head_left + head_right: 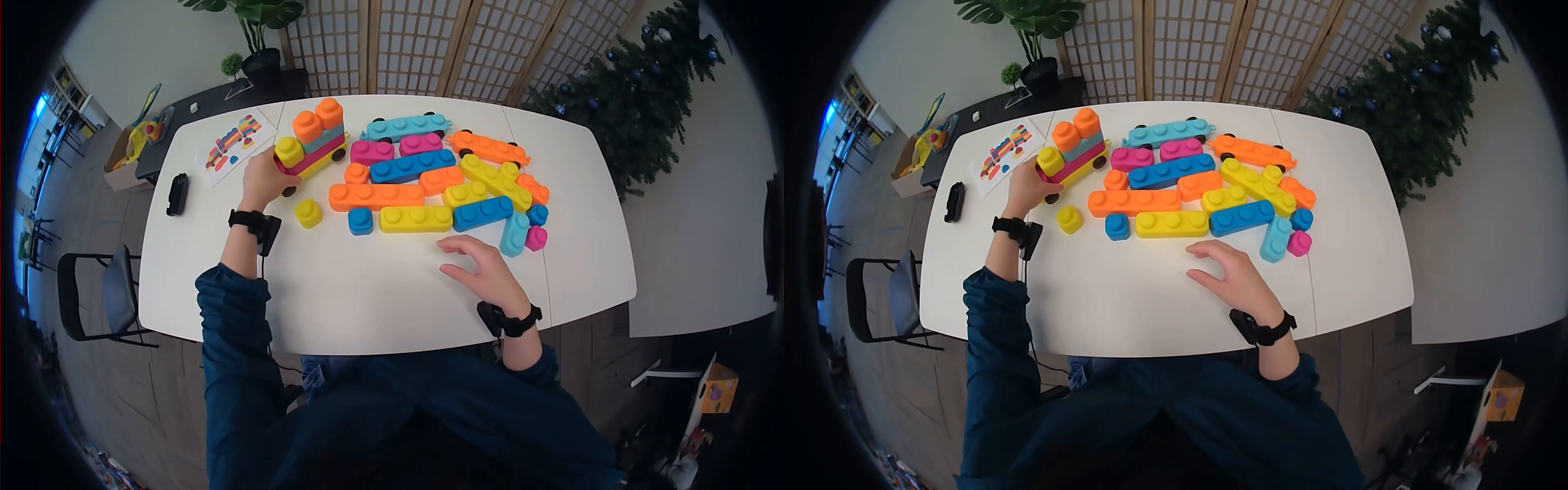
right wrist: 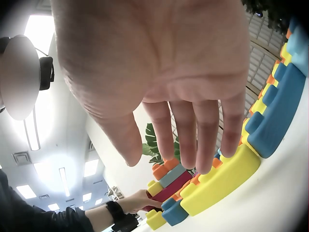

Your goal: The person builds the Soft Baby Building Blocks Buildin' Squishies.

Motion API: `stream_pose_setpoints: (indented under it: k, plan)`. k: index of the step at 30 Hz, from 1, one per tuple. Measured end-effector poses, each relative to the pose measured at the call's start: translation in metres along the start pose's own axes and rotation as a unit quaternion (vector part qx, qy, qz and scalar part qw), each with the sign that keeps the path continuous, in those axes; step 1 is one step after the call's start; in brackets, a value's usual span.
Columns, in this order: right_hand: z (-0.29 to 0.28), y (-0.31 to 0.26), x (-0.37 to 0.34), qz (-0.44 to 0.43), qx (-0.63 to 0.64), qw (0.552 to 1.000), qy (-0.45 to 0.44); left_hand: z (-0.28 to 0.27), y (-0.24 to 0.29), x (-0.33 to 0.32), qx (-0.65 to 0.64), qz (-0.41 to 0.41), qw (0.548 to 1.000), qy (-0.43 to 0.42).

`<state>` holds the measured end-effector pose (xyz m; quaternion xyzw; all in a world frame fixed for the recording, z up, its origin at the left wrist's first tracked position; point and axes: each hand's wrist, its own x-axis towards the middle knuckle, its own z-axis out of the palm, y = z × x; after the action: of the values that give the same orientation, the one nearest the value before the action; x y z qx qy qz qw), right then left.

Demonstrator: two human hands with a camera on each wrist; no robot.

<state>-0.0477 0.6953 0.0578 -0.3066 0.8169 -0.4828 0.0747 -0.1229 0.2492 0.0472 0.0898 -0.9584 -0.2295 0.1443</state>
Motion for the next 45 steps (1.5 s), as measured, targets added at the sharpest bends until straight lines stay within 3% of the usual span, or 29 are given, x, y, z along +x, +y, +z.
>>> stream_pose_setpoints:
  k: [6, 10, 13, 15, 19, 21, 23, 30, 37, 45]
  plan:
    - [-0.011, -0.002, -0.007, -0.005, -0.002, 1.000, -0.009, 0.009, 0.008, -0.002, -0.020, -0.042, 0.999, -0.018]
    - [-0.035, -0.027, -0.006, -0.014, -0.052, 0.998, -0.022, 0.008, 0.004, -0.002, -0.019, -0.024, 0.999, -0.023]
    - [-0.068, -0.053, 0.002, -0.035, -0.085, 0.995, 0.034, -0.001, 0.011, -0.006, -0.002, -0.054, 0.996, -0.069]
    - [-0.088, -0.064, 0.019, -0.075, -0.133, 0.987, 0.053, -0.002, 0.005, -0.014, -0.037, 0.048, 0.997, 0.046]
    - [-0.110, -0.064, 0.073, -0.093, -0.191, 0.976, 0.053, -0.044, 0.073, -0.060, -0.109, 0.050, 0.987, 0.110]
    - [-0.111, -0.057, 0.111, -0.106, -0.234, 0.966, 0.017, -0.050, 0.100, -0.088, -0.045, 0.139, 0.976, 0.162]
    - [-0.107, -0.032, 0.154, -0.143, -0.266, 0.953, -0.011, -0.047, 0.117, -0.110, -0.055, 0.147, 0.974, 0.165]
    - [-0.048, 0.047, 0.274, -0.106, -0.403, 0.903, -0.103, -0.037, 0.157, -0.162, -0.157, 0.116, 0.974, 0.114]
    - [-0.001, 0.056, 0.316, 0.012, -0.494, 0.852, -0.174, -0.040, 0.154, -0.168, -0.160, 0.115, 0.977, 0.085]
    - [0.010, 0.070, 0.332, 0.041, -0.451, 0.869, -0.198, -0.046, 0.143, -0.169, -0.152, 0.103, 0.979, 0.090]
